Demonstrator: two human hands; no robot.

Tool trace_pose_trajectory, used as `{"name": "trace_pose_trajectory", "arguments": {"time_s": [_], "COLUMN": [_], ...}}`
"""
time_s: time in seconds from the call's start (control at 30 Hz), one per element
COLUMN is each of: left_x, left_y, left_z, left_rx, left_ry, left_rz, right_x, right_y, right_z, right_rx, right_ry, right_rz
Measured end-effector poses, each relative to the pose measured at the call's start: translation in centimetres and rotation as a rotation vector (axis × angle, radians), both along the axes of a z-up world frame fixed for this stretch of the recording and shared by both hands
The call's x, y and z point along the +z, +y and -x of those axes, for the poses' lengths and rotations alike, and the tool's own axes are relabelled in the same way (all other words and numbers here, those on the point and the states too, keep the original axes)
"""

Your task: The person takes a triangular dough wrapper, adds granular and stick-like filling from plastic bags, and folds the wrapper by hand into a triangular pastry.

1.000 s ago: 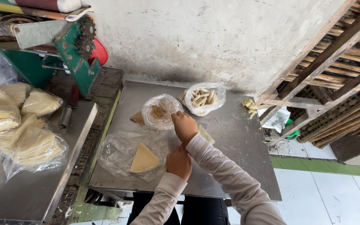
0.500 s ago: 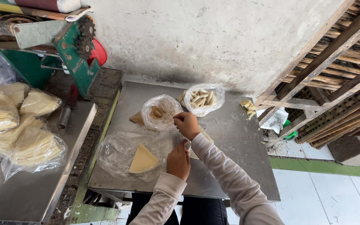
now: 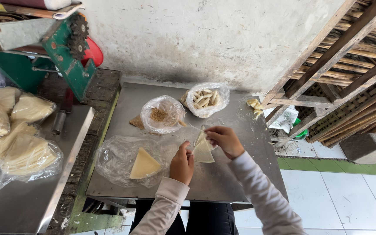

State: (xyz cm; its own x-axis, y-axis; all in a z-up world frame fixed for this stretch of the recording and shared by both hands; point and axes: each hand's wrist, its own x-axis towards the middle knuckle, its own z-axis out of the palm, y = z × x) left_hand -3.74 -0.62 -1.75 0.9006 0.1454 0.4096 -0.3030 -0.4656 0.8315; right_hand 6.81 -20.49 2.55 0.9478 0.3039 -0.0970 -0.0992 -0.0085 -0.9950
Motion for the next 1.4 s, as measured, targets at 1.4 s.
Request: {"name": "trace_pose_trajectory", "arguments": {"time_s": [1.4], "left_x": [-0.4], "left_y": [-0.1], "left_z": [0.2], "left_rx": [0.0], "left_ry": [-0.001], "left_rz": [0.038], "right_x": [3.2], "right_y": [0.0], "right_z": [7.7], "right_rx": [-0.334], "right_ry": [-0.698], "right_rz": [0.438]}}
